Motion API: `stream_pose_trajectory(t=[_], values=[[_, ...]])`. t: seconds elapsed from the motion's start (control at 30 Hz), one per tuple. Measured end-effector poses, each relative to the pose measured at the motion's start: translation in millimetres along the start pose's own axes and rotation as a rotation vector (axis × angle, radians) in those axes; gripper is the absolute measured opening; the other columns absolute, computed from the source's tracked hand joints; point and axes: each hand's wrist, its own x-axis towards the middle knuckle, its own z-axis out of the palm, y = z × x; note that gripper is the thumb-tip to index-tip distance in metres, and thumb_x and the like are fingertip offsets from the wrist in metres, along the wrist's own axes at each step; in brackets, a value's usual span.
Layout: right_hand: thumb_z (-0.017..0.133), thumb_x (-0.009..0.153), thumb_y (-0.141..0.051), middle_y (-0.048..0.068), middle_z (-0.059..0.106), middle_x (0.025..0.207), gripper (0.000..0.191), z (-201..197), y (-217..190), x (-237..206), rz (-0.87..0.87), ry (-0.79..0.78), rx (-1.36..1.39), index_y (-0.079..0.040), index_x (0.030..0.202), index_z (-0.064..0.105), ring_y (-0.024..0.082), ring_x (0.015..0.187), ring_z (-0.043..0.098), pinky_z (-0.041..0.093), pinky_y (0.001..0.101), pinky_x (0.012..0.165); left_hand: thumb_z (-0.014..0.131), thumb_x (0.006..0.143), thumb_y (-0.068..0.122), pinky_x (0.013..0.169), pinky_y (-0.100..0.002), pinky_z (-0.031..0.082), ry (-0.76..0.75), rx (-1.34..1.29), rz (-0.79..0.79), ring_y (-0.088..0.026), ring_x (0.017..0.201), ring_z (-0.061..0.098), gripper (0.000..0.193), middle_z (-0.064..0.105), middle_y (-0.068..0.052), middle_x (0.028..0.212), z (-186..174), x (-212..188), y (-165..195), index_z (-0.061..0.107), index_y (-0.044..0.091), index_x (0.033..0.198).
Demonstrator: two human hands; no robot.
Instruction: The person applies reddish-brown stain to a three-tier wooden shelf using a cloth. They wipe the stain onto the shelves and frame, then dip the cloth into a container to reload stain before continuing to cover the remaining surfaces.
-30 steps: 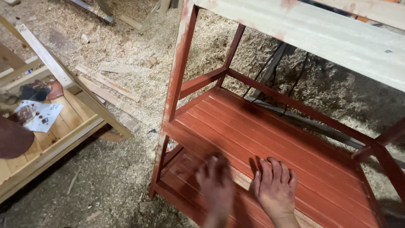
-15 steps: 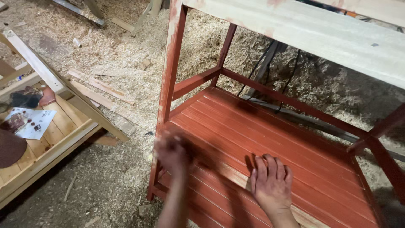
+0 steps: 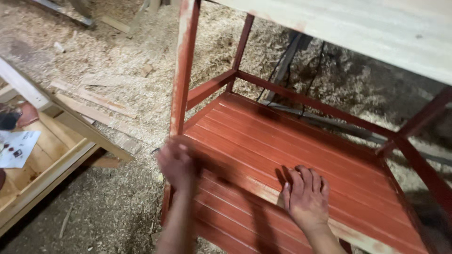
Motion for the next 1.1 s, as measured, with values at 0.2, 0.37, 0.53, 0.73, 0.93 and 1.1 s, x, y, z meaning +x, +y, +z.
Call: stream_pose_trajectory(t=[0.2,0.37,0.53,0.73,0.93,1.1], values=[[0.067,0.085,-0.030,0.013,0.054,0.132,0.051,-1.4,-2.1,1.5,0.003,0.049,0.028,-0.012,0.130,0.051,0.036,0.126,0.049,0.036,0.0568,0.109,0.071,0.088,0.018,0.090,-0.044,0.053,-0.084,-0.124,0.114,-0.033,0.104,0.064,0.031,0.053,-0.014,0.116,-21.7,24.4,4.4,0.061,0.009,0.116],[0.069,0.090,-0.034,0.014,0.047,0.138,0.054,-4.9,22.8,-31.8,0.089,0.216,0.204,-0.013,0.134,0.047,0.034,0.133,0.042,0.027,0.0574,0.113,0.067,0.093,0.022,0.091,-0.046,0.052,-0.118,-0.058,0.038,-0.034,0.107,0.062,0.031,0.055,-0.016,0.115,-20.0,4.8,22.2,0.060,0.007,0.119],[0.073,0.086,-0.048,0.018,0.036,0.149,0.072,-28.8,56.1,-104.5,0.475,0.174,0.010,-0.011,0.140,0.045,0.037,0.147,0.027,0.017,0.0635,0.118,0.059,0.100,0.032,0.087,-0.058,0.048,-0.061,0.066,0.407,-0.045,0.108,0.057,0.045,0.055,-0.026,0.126,-8.0,-88.1,40.1,0.058,0.007,0.138],[0.072,0.085,-0.056,0.027,0.017,0.166,0.102,-51.3,78.9,-165.9,0.794,0.186,0.026,0.003,0.154,0.025,0.046,0.158,0.014,0.009,0.0667,0.125,0.057,0.096,0.033,0.086,-0.056,0.050,-0.110,0.275,0.638,-0.044,0.108,0.056,0.043,0.057,-0.023,0.130,18.6,-226.6,58.3,0.061,0.009,0.131],[0.063,0.084,-0.065,0.038,-0.017,0.165,0.131,-36.8,128.6,-200.8,0.992,-0.173,-0.018,0.013,0.157,-0.014,0.049,0.157,-0.012,0.003,0.0642,0.125,0.058,0.091,0.021,0.076,-0.055,0.050,-0.167,0.063,1.025,-0.039,0.098,0.058,0.032,0.061,-0.018,0.122,11.1,-329.1,109.1,0.063,0.020,0.122],[0.058,0.082,-0.071,0.034,-0.026,0.164,0.136,-22.2,144.4,-208.6,1.021,-0.283,-0.048,0.011,0.155,-0.021,0.047,0.156,-0.021,0.001,0.0630,0.126,0.058,0.092,0.027,0.073,-0.056,0.052,-0.452,-0.033,1.493,-0.039,0.100,0.059,0.035,0.060,-0.021,0.125,4.5,-286.7,96.3,0.063,0.025,0.126]])
